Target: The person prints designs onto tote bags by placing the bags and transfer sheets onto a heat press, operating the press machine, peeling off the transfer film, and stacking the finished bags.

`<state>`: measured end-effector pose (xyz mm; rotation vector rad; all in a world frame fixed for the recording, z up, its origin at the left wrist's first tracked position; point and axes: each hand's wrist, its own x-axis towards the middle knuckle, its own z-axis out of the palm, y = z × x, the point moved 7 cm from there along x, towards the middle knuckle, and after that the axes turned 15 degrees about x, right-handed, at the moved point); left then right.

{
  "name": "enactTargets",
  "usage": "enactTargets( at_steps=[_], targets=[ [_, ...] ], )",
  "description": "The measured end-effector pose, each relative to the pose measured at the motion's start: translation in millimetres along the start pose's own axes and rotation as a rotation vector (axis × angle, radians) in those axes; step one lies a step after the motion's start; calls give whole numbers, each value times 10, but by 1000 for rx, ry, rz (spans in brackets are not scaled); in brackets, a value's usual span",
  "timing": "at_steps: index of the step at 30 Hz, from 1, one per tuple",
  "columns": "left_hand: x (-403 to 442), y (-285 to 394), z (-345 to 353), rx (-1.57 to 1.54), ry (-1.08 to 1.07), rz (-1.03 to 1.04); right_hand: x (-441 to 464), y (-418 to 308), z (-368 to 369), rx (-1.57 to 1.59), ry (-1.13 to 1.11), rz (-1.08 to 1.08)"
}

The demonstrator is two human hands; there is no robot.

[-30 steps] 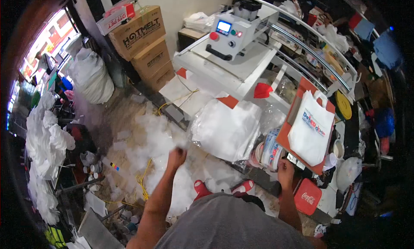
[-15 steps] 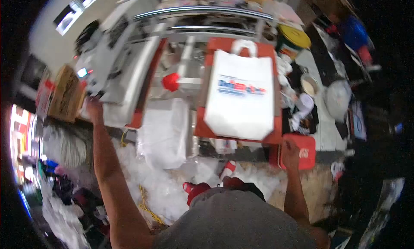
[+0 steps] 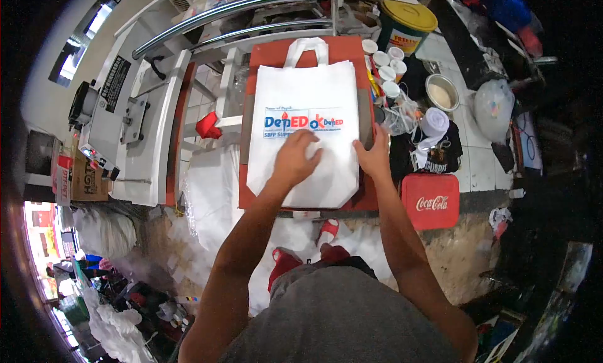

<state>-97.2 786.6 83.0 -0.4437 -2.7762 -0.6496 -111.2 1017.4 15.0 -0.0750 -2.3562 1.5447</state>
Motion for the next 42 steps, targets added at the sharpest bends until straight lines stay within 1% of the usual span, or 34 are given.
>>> enactTargets(
  at_steps=[2, 4, 6, 10, 11, 12, 14, 15, 16, 17, 18, 20, 21, 22, 24, 25, 26, 28, 29, 30, 32, 33, 34, 35, 36, 37, 38, 39, 40, 41, 42],
  targets=[
    [147, 159, 182, 10, -18, 31, -34, 303, 68, 84, -12, 152],
    [255, 239, 334, 20, -34, 58, -31, 328, 73, 61, -28, 162],
    [325, 310, 460, 76, -35, 165, -38, 326, 90, 97, -31, 160],
    [450, 198, 550, 163, 25, 172, -40, 298, 99, 108, -53, 178],
    [505, 25, 467, 148, 81, 74, -42, 304, 90, 110, -51, 201],
    [548, -175, 364, 133, 137, -25, -49, 306, 89, 112, -49, 226],
    [521, -791, -3, 125, 345, -203, -61, 246, 89, 133, -42, 221],
    [528, -1048, -320, -4, 227, -429, -60, 270, 84, 130, -26, 219],
    [440, -1756, -330, 197, 422, -466, -56, 285, 81, 129, -12, 216],
    [367, -2343, -533, 212, 363, -551, -54, 294, 86, 161, -16, 205],
    [269, -2500, -967, 279, 363, -693, -39, 261, 83, 168, -24, 226],
    [-45, -2809, -1644, 290, 518, -781, -47, 268, 83, 173, -17, 230],
    [-215, -2851, -1875, 306, 594, -751, -37, 291, 91, 177, -24, 229],
    [-415, -2805, -2055, 320, 669, -717, -42, 234, 74, 200, -41, 274],
    [-796, -2324, -2127, 388, 606, -559, -42, 274, 78, 258, -42, 268],
    [-1069, -2194, -1916, 266, 422, -567, -44, 274, 62, 192, -35, 238],
    [-1464, -1885, -1698, 451, 527, -238, -59, 281, 58, 192, -37, 234],
    [-2275, -1538, -946, 161, -52, -519, -66, 332, 46, 277, -25, 262],
    [-2523, -1190, -735, 5, -271, -475, -64, 353, 2, 170, -9, 167],
    [-2725, -904, -528, -180, -517, -391, -78, 407, -13, 166, -7, 161],
    [-2948, -547, -381, -317, -1054, -423, -143, 401, -86, 111, 40, 94],
    [-2889, -616, -453, -419, -973, -579, -206, 314, -143, 127, 86, 139],
    [-2781, -721, -529, -520, -888, -732, -281, 280, -189, 120, 90, 134],
    [-2514, -841, -704, -379, -720, -688, -349, 206, -271, 53, 119, 76],
    [-2264, -1023, -808, -275, -469, -566, -414, 103, -338, -12, 152, 13],
    [-1925, -1038, -1054, -150, -274, -509, -516, -38, -397, -31, 187, -61],
    [-1751, -1172, -1074, -153, -33, -430, -620, -125, -439, -33, 199, -78],
    [-1633, -1396, -924, -273, -14, -487, -728, -126, -461, 28, 192, -8],
    [-1503, -1533, -797, -268, -26, -545, -834, -92, -473, 88, 184, 66],
    [-1396, -1657, -648, -282, -10, -528, -911, 70, -461, 56, 178, 108],
    [-1314, -1661, -587, -291, -8, -513, -978, -56, -469, 51, 193, 101]
  ],
)
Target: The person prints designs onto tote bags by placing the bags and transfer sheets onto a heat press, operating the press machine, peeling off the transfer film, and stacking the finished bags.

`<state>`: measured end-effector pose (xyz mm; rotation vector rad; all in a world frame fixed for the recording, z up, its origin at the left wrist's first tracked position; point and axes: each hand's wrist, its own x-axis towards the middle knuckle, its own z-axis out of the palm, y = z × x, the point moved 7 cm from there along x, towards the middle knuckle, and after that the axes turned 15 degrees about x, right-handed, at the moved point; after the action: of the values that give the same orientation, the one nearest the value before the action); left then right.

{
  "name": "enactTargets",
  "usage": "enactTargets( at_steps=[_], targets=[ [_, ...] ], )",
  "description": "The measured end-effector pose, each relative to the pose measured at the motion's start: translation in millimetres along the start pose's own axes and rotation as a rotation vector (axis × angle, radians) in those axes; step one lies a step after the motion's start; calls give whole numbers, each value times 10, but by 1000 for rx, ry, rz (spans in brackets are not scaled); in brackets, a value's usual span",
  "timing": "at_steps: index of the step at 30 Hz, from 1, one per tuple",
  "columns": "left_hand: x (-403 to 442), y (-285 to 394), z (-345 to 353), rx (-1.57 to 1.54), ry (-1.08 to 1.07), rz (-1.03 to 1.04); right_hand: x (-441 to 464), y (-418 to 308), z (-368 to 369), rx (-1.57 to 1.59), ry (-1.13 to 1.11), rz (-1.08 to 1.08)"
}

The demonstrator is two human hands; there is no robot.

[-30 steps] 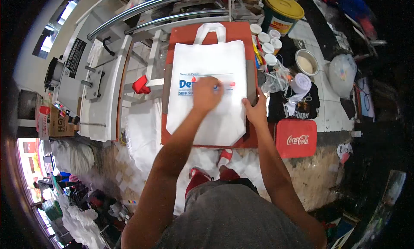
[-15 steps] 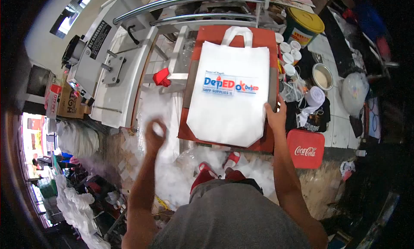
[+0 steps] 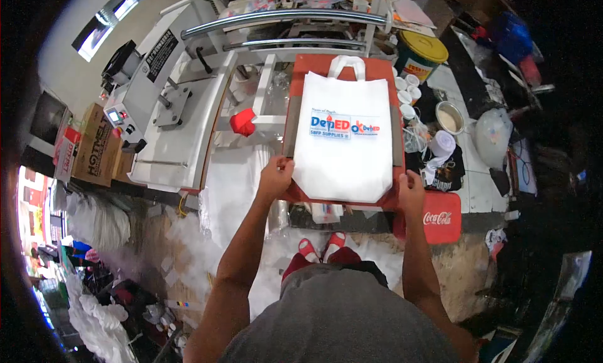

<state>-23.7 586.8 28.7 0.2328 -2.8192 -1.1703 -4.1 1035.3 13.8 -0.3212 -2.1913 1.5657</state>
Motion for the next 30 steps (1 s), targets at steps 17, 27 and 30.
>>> enactTargets(
  at_steps=[17, 27, 30],
  targets=[
    [-153, 353, 322, 284, 230, -409, 263, 234, 723, 267, -405, 408],
    [-4111, 749, -111, -715, 248, -582, -1226, -1466, -418, 566, -1144, 283],
    [-5517, 1095, -177, -720, 515, -697, -2033, -1799, -291, 608, -1637, 244]
  ],
)
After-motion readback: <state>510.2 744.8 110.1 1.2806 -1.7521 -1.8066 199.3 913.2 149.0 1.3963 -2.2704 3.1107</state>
